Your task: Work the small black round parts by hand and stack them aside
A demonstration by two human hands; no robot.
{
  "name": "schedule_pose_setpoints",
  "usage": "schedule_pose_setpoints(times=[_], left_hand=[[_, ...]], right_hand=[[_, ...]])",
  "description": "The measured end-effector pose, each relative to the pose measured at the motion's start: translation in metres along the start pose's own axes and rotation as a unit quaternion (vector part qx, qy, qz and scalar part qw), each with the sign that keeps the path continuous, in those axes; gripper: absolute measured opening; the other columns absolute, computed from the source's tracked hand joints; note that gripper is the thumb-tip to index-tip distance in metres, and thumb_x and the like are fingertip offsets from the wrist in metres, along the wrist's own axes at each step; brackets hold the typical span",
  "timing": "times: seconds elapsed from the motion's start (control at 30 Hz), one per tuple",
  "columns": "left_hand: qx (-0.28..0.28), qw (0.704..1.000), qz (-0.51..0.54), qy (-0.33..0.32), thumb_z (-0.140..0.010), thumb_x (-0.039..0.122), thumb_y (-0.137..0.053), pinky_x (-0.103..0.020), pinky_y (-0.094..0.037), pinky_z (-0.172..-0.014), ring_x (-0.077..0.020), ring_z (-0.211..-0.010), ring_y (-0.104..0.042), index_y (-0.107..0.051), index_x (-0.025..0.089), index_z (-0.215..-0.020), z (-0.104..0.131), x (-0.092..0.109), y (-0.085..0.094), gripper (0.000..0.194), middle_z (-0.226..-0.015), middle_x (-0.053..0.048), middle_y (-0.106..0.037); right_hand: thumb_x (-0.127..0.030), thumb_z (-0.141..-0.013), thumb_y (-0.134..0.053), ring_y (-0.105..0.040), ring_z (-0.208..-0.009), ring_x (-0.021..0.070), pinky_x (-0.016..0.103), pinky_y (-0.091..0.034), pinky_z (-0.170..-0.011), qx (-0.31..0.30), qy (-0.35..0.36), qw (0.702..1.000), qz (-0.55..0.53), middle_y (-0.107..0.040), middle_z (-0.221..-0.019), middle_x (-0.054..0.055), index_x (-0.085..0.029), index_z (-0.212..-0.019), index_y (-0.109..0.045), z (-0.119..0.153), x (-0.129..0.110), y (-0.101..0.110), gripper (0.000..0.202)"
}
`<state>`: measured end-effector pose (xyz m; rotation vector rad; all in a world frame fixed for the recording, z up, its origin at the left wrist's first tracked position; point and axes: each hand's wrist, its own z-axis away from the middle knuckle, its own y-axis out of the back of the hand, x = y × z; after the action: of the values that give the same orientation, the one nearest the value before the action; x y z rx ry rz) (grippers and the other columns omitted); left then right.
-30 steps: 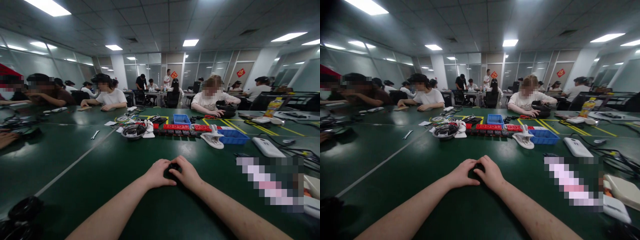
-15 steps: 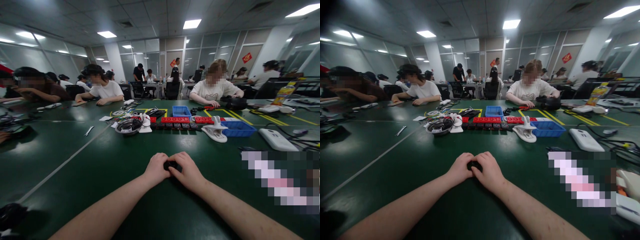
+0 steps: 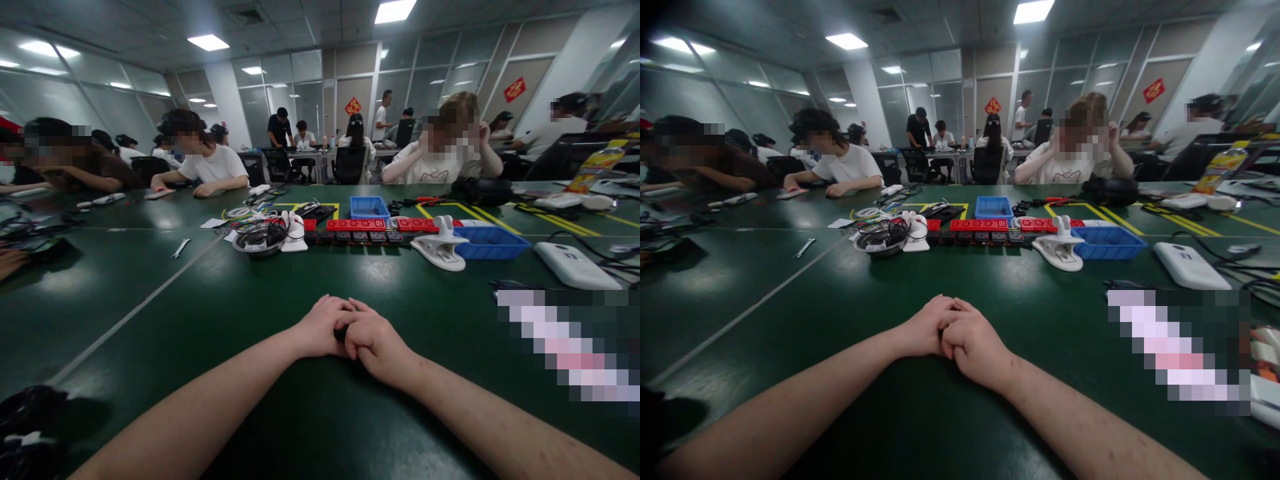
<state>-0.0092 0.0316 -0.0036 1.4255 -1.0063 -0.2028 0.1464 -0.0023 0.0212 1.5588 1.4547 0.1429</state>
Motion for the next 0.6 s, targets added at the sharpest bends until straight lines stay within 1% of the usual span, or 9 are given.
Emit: schedule_pose_setpoints(times=[0.1, 0.17, 0.2, 0.27, 0.37, 0.43, 0.47, 0.53, 0.6], left_hand=[[0.007, 1.0, 0.005, -0.001, -0.058, 0.034, -0.071, -0.048, -0.026, -0.099, -0.0246, -0.101, -0.047, -0.057, 0.023, -0.098, 0.0, 0.0, -0.001, 0.045, -0.104, -0.003, -0.053], [0.013, 1.0, 0.01, 0.006, -0.063, 0.036, -0.068, -0.049, -0.026, -0.098, -0.0244, -0.102, -0.047, -0.055, 0.024, -0.102, 0.001, 0.002, 0.0, 0.044, -0.104, -0.002, -0.054], [0.018, 1.0, 0.011, 0.012, -0.065, 0.039, -0.066, -0.048, -0.027, -0.098, -0.0243, -0.102, -0.047, -0.053, 0.025, -0.105, 0.001, 0.003, 0.0, 0.045, -0.105, -0.003, -0.054], [0.03, 0.999, 0.008, 0.026, -0.065, 0.045, -0.065, -0.048, -0.028, -0.098, -0.025, -0.105, -0.046, -0.049, 0.024, -0.11, 0.001, 0.006, 0.002, 0.052, -0.11, -0.004, -0.052], [0.061, 0.996, -0.015, 0.066, -0.058, 0.055, -0.066, -0.051, -0.022, -0.101, -0.0273, -0.112, -0.041, -0.044, 0.022, -0.115, 0.003, 0.01, 0.003, 0.069, -0.117, -0.007, -0.047], [0.078, 0.992, -0.03, 0.095, -0.055, 0.06, -0.066, -0.054, -0.016, -0.102, -0.028, -0.112, -0.04, -0.045, 0.022, -0.112, 0.003, 0.012, 0.003, 0.072, -0.115, -0.007, -0.047], [0.08, 0.991, -0.036, 0.104, -0.055, 0.061, -0.065, -0.055, -0.015, -0.102, -0.0277, -0.111, -0.041, -0.047, 0.021, -0.109, 0.004, 0.013, 0.002, 0.07, -0.112, -0.006, -0.048], [0.079, 0.99, -0.045, 0.11, -0.055, 0.062, -0.064, -0.055, -0.015, -0.102, -0.0268, -0.108, -0.043, -0.051, 0.021, -0.101, 0.004, 0.015, 0.001, 0.064, -0.105, -0.005, -0.051], [0.078, 0.99, -0.051, 0.106, -0.057, 0.061, -0.064, -0.054, -0.015, -0.102, -0.0255, -0.104, -0.045, -0.053, 0.02, -0.095, 0.005, 0.017, 0.0, 0.057, -0.1, -0.004, -0.052]], right_hand=[[-0.001, -0.062, -0.035, -0.056, -0.088, 0.0138, 0.044, -0.019, -0.103, 0.036, 0.027, 0.999, 0.019, -0.06, -0.068, -0.004, -0.02, -0.056, -0.05, 0.004, -0.003, 0.001, 0.025], [-0.003, -0.064, -0.036, -0.053, -0.094, 0.0163, 0.047, -0.016, -0.103, 0.081, 0.029, 0.996, 0.037, -0.062, -0.076, -0.003, -0.021, -0.067, -0.053, 0.005, -0.003, 0.005, 0.025], [-0.006, -0.065, -0.037, -0.052, -0.096, 0.0177, 0.048, -0.016, -0.103, 0.103, 0.017, 0.993, 0.049, -0.062, -0.081, -0.001, -0.022, -0.075, -0.054, 0.005, -0.001, 0.007, 0.024], [-0.013, -0.069, -0.042, -0.051, -0.096, 0.0204, 0.05, -0.021, -0.1, 0.143, -0.041, 0.986, 0.074, -0.06, -0.092, 0.003, -0.02, -0.091, -0.052, 0.005, 0.007, 0.008, 0.025], [-0.03, -0.075, -0.048, -0.05, -0.094, 0.0232, 0.046, -0.036, -0.088, 0.182, -0.171, 0.966, 0.061, -0.055, -0.099, 0.01, -0.016, -0.104, -0.046, 0.005, 0.025, 0.005, 0.032], [-0.039, -0.078, -0.044, -0.052, -0.086, 0.0215, 0.04, -0.042, -0.078, 0.192, -0.23, 0.954, 0.016, -0.054, -0.091, 0.009, -0.015, -0.103, -0.044, 0.005, 0.035, 0.002, 0.034], [-0.041, -0.08, -0.04, -0.052, -0.081, 0.0201, 0.037, -0.044, -0.074, 0.189, -0.243, 0.951, -0.002, -0.053, -0.086, 0.007, -0.015, -0.1, -0.044, 0.005, 0.038, 0.001, 0.032], [-0.041, -0.083, -0.034, -0.051, -0.073, 0.0178, 0.033, -0.044, -0.067, 0.175, -0.246, 0.953, -0.017, -0.052, -0.077, 0.004, -0.016, -0.092, -0.046, 0.005, 0.039, 0.001, 0.029], [-0.041, -0.083, -0.035, -0.05, -0.069, 0.0168, 0.031, -0.042, -0.064, 0.159, -0.236, 0.958, -0.016, -0.05, -0.073, 0.003, -0.017, -0.083, -0.047, 0.004, 0.035, 0.003, 0.027]])
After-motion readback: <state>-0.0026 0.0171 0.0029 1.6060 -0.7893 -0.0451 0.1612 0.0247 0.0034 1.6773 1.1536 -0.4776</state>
